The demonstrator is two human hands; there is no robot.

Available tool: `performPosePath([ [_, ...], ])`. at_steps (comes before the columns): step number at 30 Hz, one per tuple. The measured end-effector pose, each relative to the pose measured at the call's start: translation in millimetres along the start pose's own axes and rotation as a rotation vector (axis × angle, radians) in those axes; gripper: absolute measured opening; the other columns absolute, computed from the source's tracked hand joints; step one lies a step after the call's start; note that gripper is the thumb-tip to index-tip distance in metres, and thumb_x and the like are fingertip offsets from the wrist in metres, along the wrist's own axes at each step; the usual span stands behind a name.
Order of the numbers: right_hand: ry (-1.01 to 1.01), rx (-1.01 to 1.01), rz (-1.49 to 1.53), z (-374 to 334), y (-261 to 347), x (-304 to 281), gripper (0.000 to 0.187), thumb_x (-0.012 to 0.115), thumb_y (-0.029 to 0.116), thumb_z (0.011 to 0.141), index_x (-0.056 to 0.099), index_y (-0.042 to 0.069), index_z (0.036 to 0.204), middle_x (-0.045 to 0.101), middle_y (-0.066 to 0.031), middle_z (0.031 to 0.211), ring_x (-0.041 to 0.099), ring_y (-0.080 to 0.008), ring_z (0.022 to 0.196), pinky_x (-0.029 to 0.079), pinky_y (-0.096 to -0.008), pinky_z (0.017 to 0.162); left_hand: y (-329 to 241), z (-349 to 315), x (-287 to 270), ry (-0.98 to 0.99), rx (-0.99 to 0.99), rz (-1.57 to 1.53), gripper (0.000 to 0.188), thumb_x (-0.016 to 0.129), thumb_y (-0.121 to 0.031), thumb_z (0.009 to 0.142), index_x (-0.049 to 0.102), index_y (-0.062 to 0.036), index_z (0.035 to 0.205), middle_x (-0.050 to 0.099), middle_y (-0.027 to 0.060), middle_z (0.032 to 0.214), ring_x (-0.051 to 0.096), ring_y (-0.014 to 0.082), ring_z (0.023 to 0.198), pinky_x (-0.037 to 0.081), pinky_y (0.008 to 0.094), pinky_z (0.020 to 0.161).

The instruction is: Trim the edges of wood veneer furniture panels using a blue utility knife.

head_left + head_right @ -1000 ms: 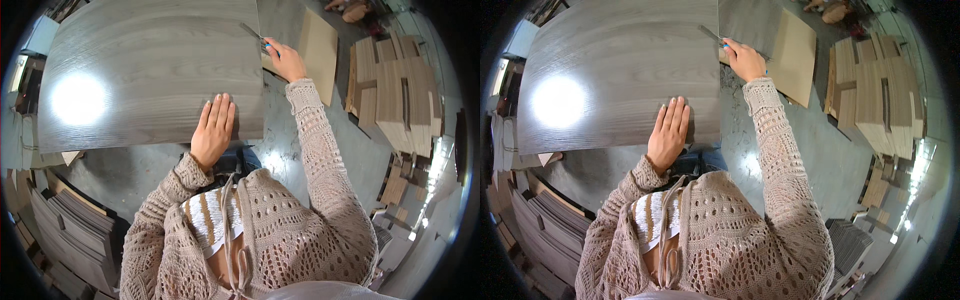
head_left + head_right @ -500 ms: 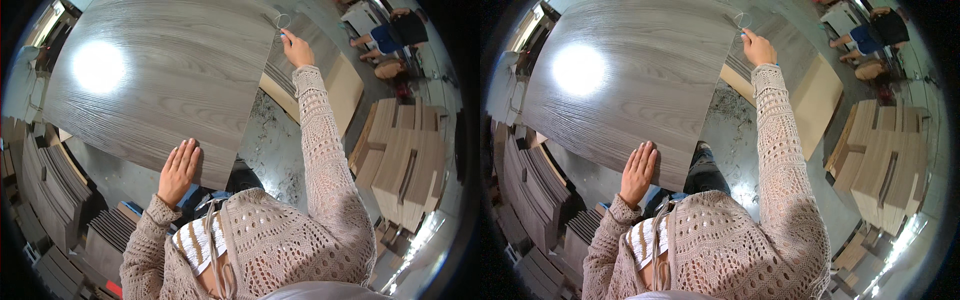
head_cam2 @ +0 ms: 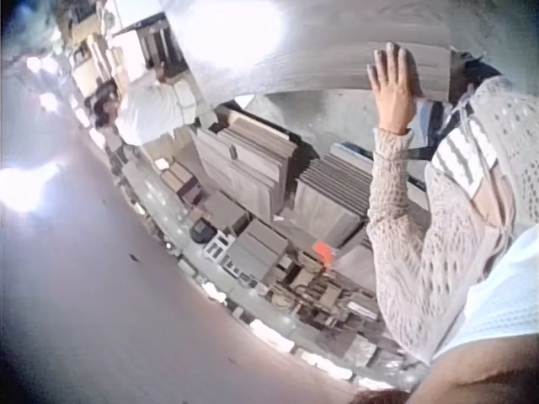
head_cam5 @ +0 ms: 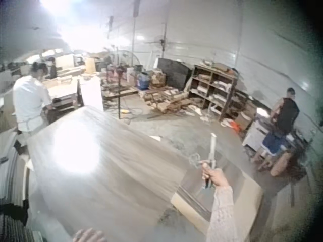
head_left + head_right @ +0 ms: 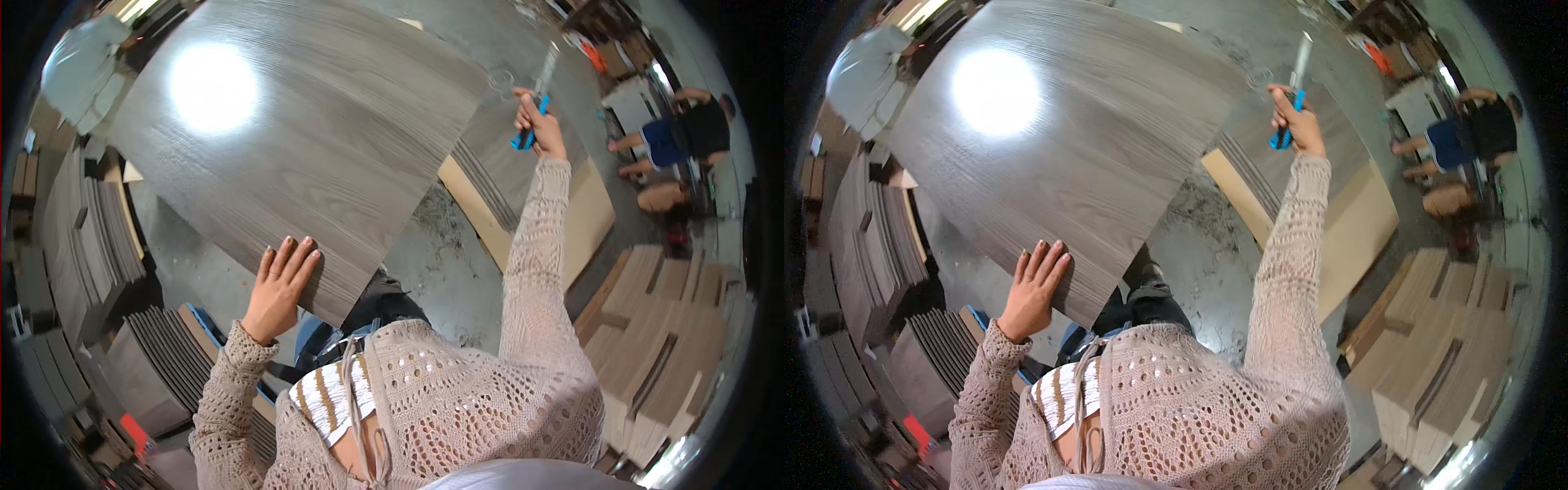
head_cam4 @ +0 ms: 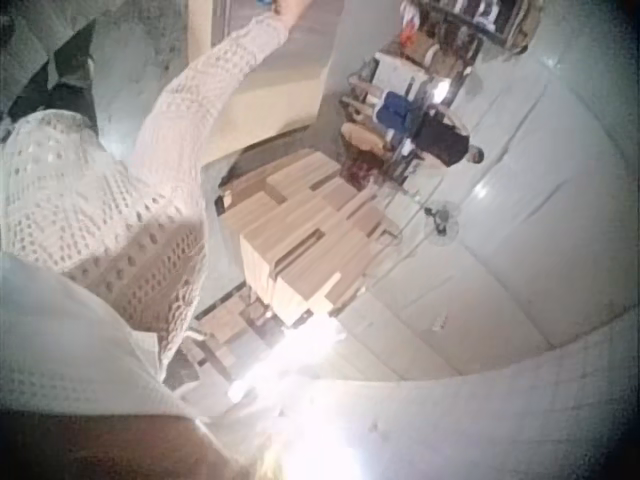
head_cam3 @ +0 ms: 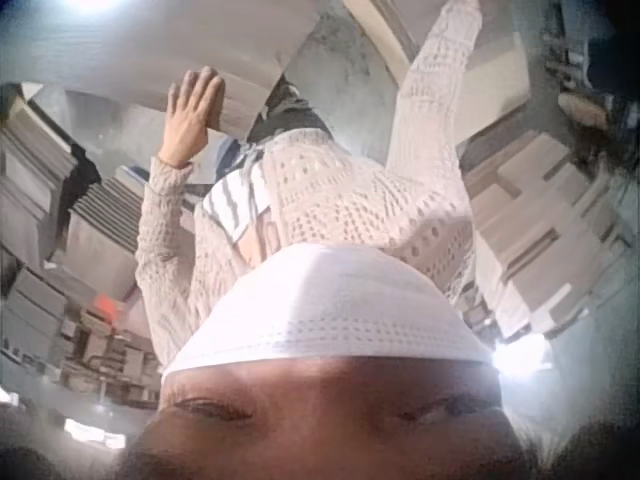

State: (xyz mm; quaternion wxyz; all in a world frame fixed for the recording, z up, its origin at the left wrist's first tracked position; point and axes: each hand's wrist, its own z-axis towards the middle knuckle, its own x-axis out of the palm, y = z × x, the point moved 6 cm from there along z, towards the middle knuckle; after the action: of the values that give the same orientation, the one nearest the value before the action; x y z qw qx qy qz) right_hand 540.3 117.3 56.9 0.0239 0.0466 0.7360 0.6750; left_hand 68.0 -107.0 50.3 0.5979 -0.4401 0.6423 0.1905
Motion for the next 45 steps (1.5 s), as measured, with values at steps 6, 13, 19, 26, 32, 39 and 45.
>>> performPosePath([
  [6,-0.242,-0.362,-1.07,77.3,2.0,25.3,0.048,0.065,0.036,0.081,0.06,-0.001,0.111,0.065,-0.0189,0.101,0.062,-0.033,0.094,0.047,-0.0389,0.082,-26.8,7.6,-0.7,-0.041,-0.272,-0.42,0.078,0.059,-0.025,0.075,0.026,-0.0116,0.144,0.008,0.0133,0.154,-0.001,0.0366,0.141,-0.008,0.0599,0.106],
  [13,-0.157,-0.113,-1.178,142.9,-30.9,28.5,0.042,0.064,0.036,0.081,0.064,-0.001,0.1,0.064,-0.0236,0.099,0.061,-0.0377,0.093,0.046,-0.0426,0.08,-49.6,1.7,6.6,-0.557,-0.509,-0.139,0.049,0.051,-0.041,0.087,0.051,-0.0218,0.131,0.036,0.0032,0.145,0.023,0.0259,0.138,-0.006,0.0578,0.108],
  [19,-0.171,-0.104,-1.112,119.0,-43.3,1.9,0.036,0.064,0.033,0.082,0.064,-0.001,0.093,0.065,-0.0217,0.09,0.062,-0.0375,0.087,0.047,-0.0433,0.076,-45.5,-10.1,6.8,-0.534,-0.434,-0.161,0.048,0.053,-0.039,0.086,0.051,-0.022,0.13,0.037,0.0015,0.145,0.027,0.025,0.137,0.0,0.0559,0.11],
  [26,-0.332,-0.069,-1.132,-34.4,-30.8,8.9,0.033,0.062,0.032,0.084,0.062,0.0,0.091,0.065,-0.0211,0.087,0.062,-0.039,0.083,0.047,-0.0446,0.072,18.2,-55.3,1.7,-0.377,-0.238,-0.086,0.047,0.047,-0.043,0.088,0.05,-0.0237,0.131,0.036,0.0009,0.146,0.026,0.0229,0.138,0.003,0.0503,0.113],
  [32,-0.388,0.068,-1.109,-168.9,-28.6,50.1,0.033,0.061,0.033,0.085,0.056,0.001,0.092,0.063,-0.022,0.084,0.06,-0.0421,0.081,0.045,-0.0467,0.07,87.7,-93.9,-16.2,-0.229,-0.073,0.006,0.05,0.051,-0.039,0.085,0.048,-0.0221,0.133,0.037,0.0011,0.145,0.028,0.0228,0.137,0.01,0.0492,0.112],
  [39,-0.37,0.11,-0.961,-298.0,-46.4,136.5,0.043,0.062,0.036,0.084,0.053,-0.001,0.104,0.061,-0.0263,0.091,0.058,-0.0437,0.086,0.046,-0.0455,0.073,176.7,-90.8,-18.8,-0.073,-0.188,0.112,0.054,0.042,-0.038,0.092,0.036,-0.0158,0.141,0.022,0.01,0.151,0.015,0.0324,0.14,0.009,0.0507,0.111],
  [45,-0.672,-0.092,-0.661,-321.4,-18.0,141.9,0.047,0.062,0.04,0.085,0.053,-0.002,0.104,0.062,-0.0182,0.083,0.061,-0.0328,0.076,0.047,-0.0383,0.07,55.6,-15.8,-6.1,-0.055,-0.013,0.164,0.089,0.045,-0.059,0.086,0.014,0.0016,0.144,0.0,0.0283,0.15,-0.003,0.0475,0.137,-0.002,0.065,0.103],
])
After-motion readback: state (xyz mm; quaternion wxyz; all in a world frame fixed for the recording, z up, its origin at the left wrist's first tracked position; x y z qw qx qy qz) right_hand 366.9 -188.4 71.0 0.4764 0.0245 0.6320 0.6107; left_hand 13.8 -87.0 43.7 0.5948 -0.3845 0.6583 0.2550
